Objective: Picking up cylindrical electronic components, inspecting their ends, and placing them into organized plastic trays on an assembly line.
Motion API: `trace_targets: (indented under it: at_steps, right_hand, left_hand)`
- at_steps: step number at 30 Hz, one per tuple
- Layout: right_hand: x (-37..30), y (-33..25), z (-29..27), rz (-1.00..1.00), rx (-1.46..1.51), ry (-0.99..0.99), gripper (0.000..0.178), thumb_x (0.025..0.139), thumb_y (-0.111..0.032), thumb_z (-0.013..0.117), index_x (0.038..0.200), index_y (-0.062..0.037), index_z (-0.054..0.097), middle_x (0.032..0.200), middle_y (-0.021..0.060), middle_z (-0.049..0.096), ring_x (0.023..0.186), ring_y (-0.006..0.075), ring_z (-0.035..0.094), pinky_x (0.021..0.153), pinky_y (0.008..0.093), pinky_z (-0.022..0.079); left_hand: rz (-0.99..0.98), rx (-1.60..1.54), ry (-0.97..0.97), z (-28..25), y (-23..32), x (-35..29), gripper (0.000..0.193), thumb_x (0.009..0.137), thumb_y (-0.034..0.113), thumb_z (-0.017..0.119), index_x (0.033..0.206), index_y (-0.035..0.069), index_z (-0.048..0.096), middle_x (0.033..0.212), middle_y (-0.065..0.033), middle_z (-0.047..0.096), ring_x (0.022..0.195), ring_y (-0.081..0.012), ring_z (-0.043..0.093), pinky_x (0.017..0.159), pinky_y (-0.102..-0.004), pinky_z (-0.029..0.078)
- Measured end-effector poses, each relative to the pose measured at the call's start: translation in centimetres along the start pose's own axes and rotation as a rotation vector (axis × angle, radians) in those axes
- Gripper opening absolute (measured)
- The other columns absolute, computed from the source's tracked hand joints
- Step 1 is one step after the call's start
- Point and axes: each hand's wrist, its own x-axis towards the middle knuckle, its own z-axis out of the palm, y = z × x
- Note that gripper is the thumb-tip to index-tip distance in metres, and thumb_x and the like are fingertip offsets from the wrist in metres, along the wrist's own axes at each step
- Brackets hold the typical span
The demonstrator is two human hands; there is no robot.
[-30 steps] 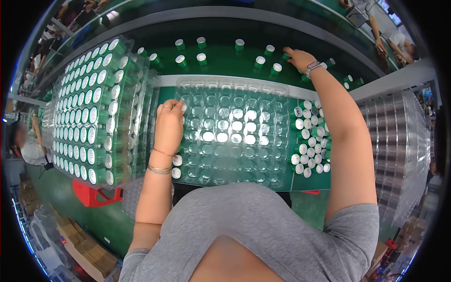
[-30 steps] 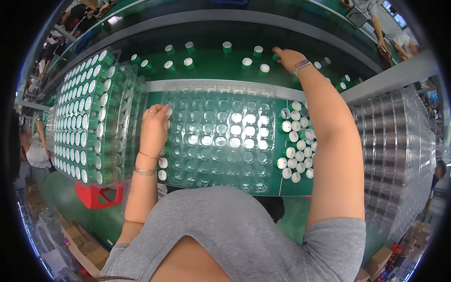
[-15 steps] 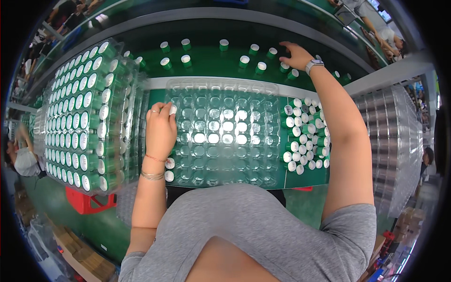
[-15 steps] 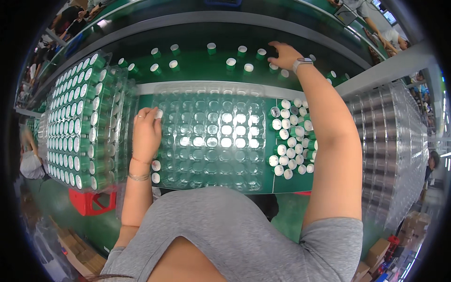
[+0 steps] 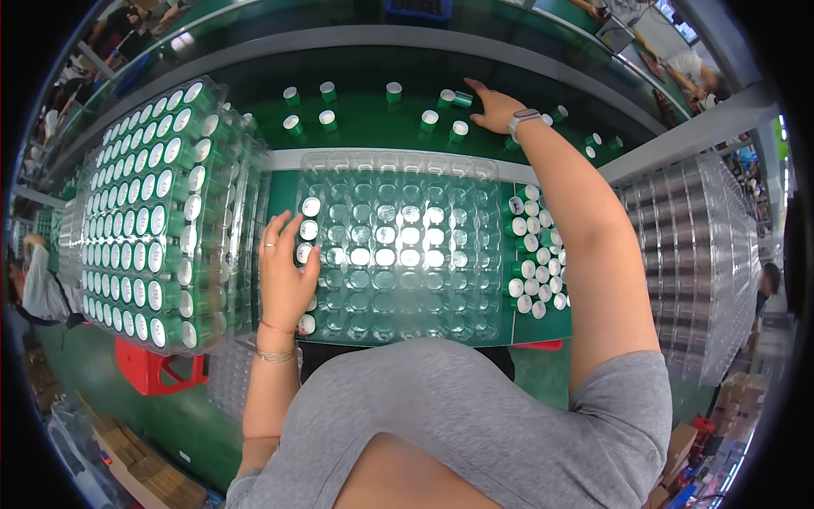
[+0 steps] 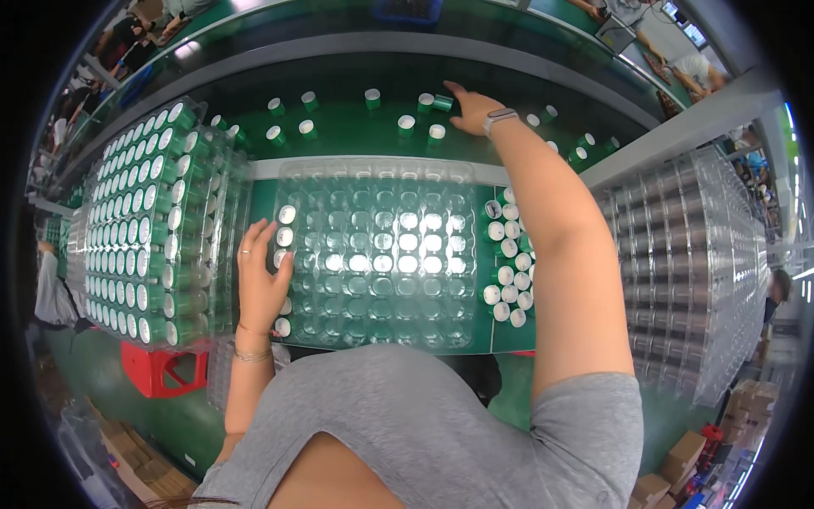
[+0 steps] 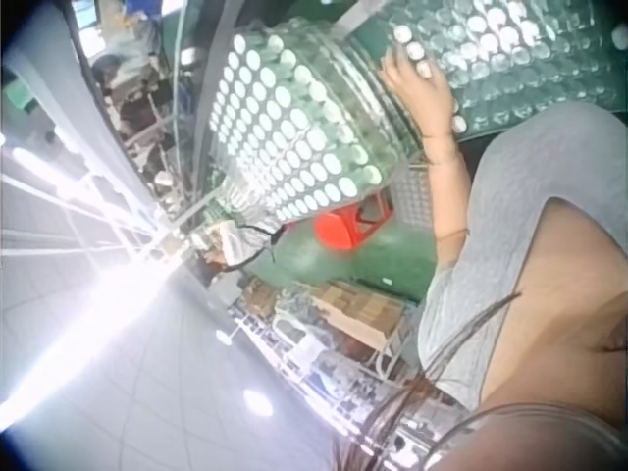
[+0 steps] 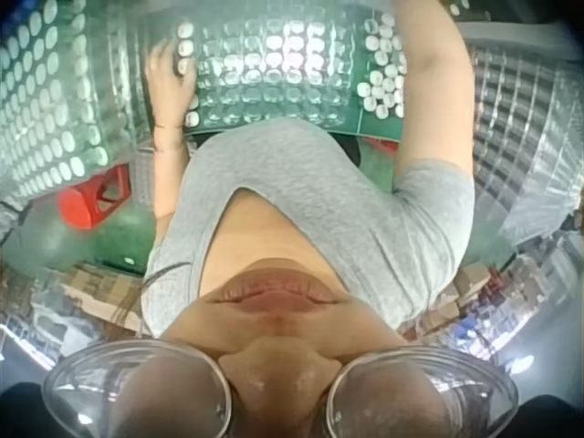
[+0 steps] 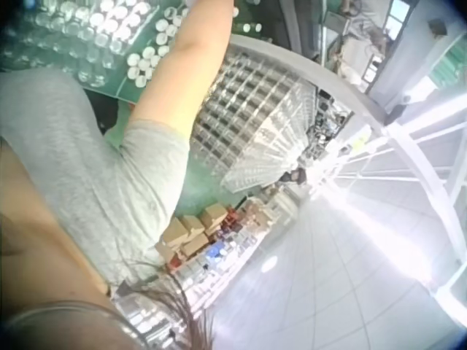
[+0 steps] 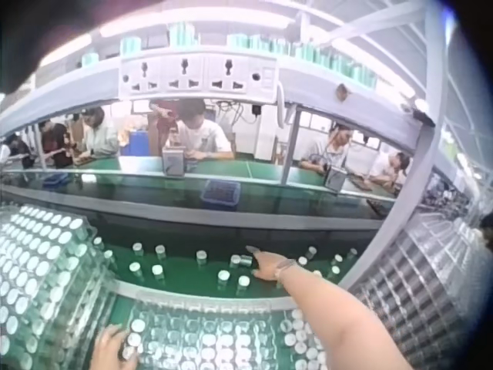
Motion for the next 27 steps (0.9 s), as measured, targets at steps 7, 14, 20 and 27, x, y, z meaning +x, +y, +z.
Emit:
trace_targets:
  at_steps: [7,14,20,27]
  right_hand:
    - [2.1,-1.2,1.3,-0.065,-0.176,-0.001,0.060,0.091,-0.028,0.060,0.145,-0.0200,0.033,0.126,0.0232,0.057,0.112,0.0402,0.058,0.094,0.0456,0.048]
    - [0.3,-0.5,0.0,0.040,0.000,0.294,0.045,0.093,-0.027,0.058,0.133,-0.0111,0.042,0.112,0.0233,0.064,0.106,0.0412,0.061,0.089,0.0473,0.049]
    - [-9.3,-11.2,-2.2,-0.119,0.723,0.434,0.046,0.096,-0.023,0.058,0.135,-0.0076,0.038,0.090,0.0094,0.064,0.069,0.0152,0.062,0.052,0.0290,0.050]
    - [-22.3,-21.5,4.8,-0.289,1.117,-0.181,0.050,0.093,-0.008,0.061,0.135,-0.0065,0.035,0.100,0.0072,0.065,0.085,0.0124,0.061,0.074,0.0285,0.049]
  left_hand:
    - [0.000,-0.062,0.003,-0.7,0.6,-1.4,0.046,0.083,0.010,0.067,0.127,0.002,0.055,0.136,-0.0170,0.048,0.127,-0.0372,0.044,0.107,-0.0444,0.035]
    - [0.012,-0.161,0.038,-0.9,1.9,-1.6,0.045,0.082,0.007,0.066,0.125,0.001,0.055,0.133,-0.0179,0.050,0.124,-0.0362,0.047,0.105,-0.0432,0.037]
    - [-0.110,-1.047,0.105,0.8,4.4,-2.3,0.044,0.090,0.002,0.060,0.131,-0.001,0.047,0.129,-0.0153,0.055,0.120,-0.0258,0.053,0.103,-0.0356,0.041]
    - [-0.392,-1.583,-0.335,2.0,5.1,-2.5,0.038,0.096,0.008,0.058,0.131,-0.002,0.049,0.123,-0.0109,0.062,0.110,-0.0145,0.059,0.096,-0.0293,0.046]
